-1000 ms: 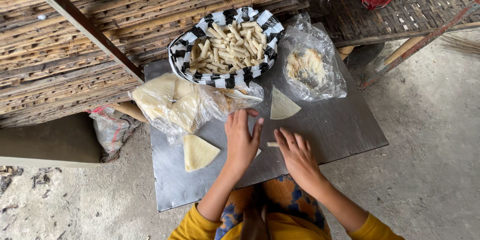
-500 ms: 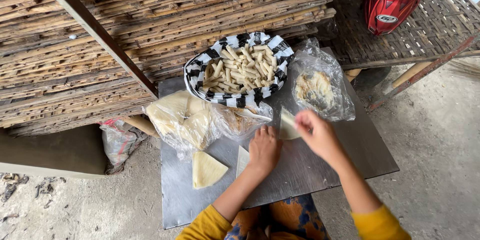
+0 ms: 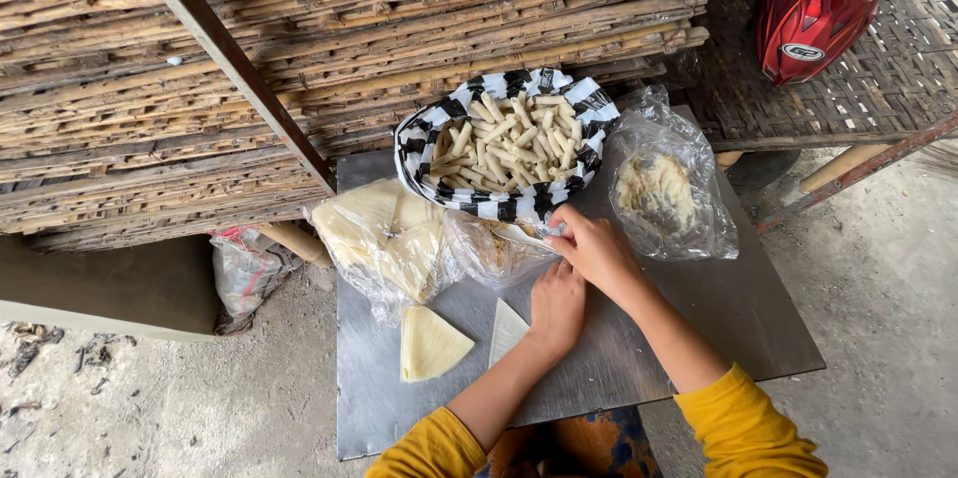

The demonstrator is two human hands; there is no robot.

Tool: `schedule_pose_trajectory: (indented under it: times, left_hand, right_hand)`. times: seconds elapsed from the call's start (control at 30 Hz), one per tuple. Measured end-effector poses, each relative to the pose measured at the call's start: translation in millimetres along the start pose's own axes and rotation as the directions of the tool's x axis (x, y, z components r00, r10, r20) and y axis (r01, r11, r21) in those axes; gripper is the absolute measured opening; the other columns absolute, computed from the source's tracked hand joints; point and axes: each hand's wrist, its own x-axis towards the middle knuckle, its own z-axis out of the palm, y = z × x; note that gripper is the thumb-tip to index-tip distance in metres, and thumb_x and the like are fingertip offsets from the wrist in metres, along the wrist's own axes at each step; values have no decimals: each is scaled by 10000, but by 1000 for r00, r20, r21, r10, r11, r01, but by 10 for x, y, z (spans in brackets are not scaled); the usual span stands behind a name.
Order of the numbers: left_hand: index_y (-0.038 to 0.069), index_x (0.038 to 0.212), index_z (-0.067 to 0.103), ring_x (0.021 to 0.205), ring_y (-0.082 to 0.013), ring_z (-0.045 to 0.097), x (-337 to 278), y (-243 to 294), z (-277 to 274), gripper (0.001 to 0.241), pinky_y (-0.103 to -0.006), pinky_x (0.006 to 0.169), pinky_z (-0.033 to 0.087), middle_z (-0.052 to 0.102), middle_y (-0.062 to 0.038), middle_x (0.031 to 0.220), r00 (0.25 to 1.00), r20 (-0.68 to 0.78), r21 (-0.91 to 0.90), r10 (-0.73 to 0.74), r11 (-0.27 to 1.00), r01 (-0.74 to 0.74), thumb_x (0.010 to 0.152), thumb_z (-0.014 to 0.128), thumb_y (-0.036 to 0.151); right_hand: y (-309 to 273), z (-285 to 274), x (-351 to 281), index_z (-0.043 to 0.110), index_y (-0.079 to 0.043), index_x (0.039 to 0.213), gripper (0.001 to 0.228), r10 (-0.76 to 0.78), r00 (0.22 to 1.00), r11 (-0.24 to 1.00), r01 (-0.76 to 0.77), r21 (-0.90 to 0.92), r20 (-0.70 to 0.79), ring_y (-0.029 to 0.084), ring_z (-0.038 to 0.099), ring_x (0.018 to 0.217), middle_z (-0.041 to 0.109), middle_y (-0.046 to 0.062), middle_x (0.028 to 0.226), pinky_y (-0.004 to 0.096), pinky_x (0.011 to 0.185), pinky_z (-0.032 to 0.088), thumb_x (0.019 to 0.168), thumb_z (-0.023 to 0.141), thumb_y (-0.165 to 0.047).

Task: The person prepares food by placing a filling onto triangular pastry sheets using a small spoon and then folding the sheets to seal the filling inside.

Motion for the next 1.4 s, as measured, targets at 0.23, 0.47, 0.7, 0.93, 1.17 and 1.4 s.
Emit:
schedule_pose_trajectory:
  times: [0.23,0.47,0.7,0.93,1.17,1.4]
  left_hand:
    - [0,938,681,806,-373,697,-43,50,-132,189,-481,723,547,709,-200,881,994,-38,-273,-104,958,90,836,719,154]
    - [2,899,684,857,-363,694,-48,66,-129,179,-470,742,549,716,-194,907,996,-70,-262,-64,964,43,837,722,166]
    - [36,1104,606,973,-331,625,-42,133,-368,317,-478,861,467,705,-140,986,993,-106,-185,-58,982,38,868,726,213]
    - [87,1032,581,952,-316,598,-85,221,-505,265,-454,817,427,681,-105,969,995,-88,-202,-42,979,24,872,728,238]
    - [57,1033,519,941,-319,595,-101,154,-352,257,-463,843,420,681,-107,952,988,-130,-242,-79,969,45,901,701,182]
    - [58,1028,511,912,-304,606,-90,149,-354,250,-454,845,426,662,-92,882,988,-94,-288,-121,954,89,882,695,141]
  right_hand:
    - [20,125,85,655,-83,1044,295,-57,994,997,61,-37,90,316,756,771,771,127,842,419,657,555,813,796,-201]
    - [40,395,304,725,-49,941,162,-58,997,995,62,82,-51,224,780,769,780,94,854,339,676,587,858,776,-179]
    - [542,408,261,699,-2,995,114,-15,998,916,36,399,-56,131,764,792,780,91,866,269,704,590,917,699,-85]
    - [948,150,-133,705,11,1048,147,124,992,764,-98,637,4,118,712,829,754,65,919,243,732,537,946,696,-94]
    - [1267,-252,-814,707,17,1076,170,227,965,768,-96,633,-128,91,671,833,745,64,906,217,741,505,981,681,-122]
    - [1401,-317,-1132,749,-36,1059,157,242,944,894,-127,429,-224,42,634,770,756,11,866,205,654,447,950,716,-145]
